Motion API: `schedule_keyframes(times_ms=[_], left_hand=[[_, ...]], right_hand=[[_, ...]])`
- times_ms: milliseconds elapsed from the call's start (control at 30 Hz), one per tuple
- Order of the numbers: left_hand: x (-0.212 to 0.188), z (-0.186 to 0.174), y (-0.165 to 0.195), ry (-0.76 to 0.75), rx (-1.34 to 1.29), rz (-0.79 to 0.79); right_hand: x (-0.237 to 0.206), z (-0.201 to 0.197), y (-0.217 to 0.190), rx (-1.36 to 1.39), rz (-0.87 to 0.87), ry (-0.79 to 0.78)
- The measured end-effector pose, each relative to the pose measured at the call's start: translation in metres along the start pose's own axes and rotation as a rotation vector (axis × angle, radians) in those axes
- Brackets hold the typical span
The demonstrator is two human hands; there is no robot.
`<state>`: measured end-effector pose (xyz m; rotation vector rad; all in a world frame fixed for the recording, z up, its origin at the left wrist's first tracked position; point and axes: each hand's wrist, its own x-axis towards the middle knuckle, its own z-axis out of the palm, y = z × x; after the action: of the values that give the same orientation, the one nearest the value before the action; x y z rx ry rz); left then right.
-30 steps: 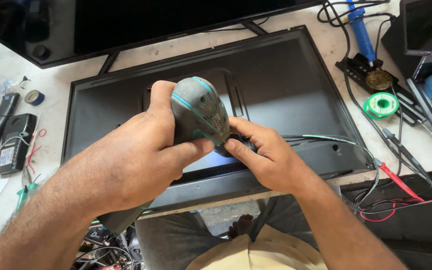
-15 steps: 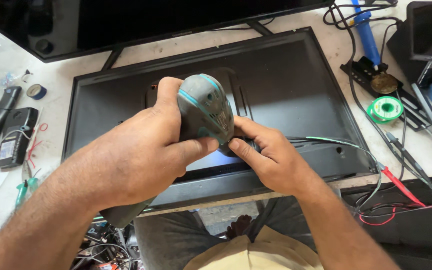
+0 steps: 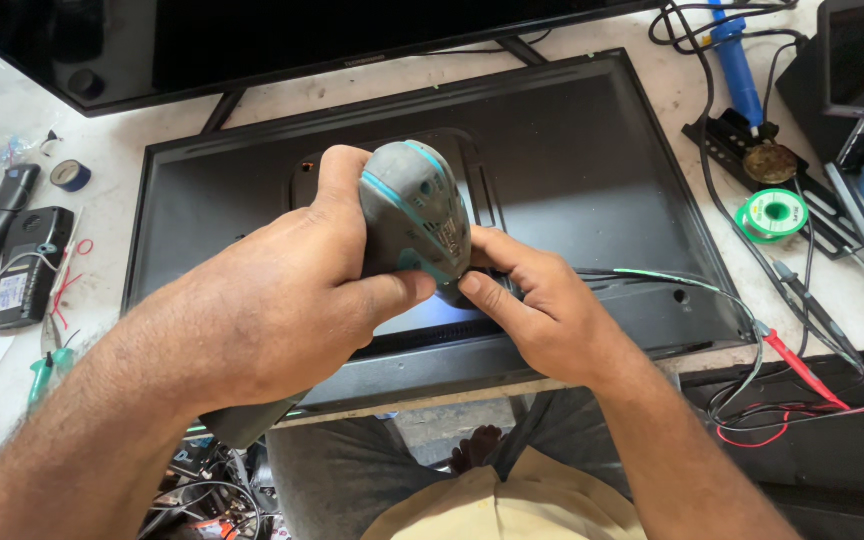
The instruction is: The person uses a cordless drill to attach two metal mounting brackets to the back of a television. They align the brackets, insert screws, and tighten them to secure the hardware in place.
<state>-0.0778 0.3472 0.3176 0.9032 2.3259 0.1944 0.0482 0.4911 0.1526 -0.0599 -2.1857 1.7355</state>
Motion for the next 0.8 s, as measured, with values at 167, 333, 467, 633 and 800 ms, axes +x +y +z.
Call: schedule_keyframes(times_ms=[167, 333, 467, 633, 800], left_hand=[[0.001, 0.0, -0.001, 0.008, 0.013, 0.012], [0.002, 0.001, -0.003, 0.033, 0.025, 0.061], [0.003, 0.0, -0.006, 0.024, 0.0, 0.069], [-0.007, -0.004, -0.009, 0.032, -0.1, 0.083], [-0.035, -0.024, -0.042, 0.205, -0.169, 0.294]], right_hand=[[0.001, 0.0, -0.001, -0.013, -0.004, 0.006], [0.0, 0.001, 0.0, -0.019, -0.01, 0.022], [-0.001, 0.002, 0.002, -0.001, 0.012, 0.019], [0.003, 0.008, -0.006, -0.007, -0.083, 0.04], [0.021, 0.031, -0.027, -0.023, -0.052, 0.105]])
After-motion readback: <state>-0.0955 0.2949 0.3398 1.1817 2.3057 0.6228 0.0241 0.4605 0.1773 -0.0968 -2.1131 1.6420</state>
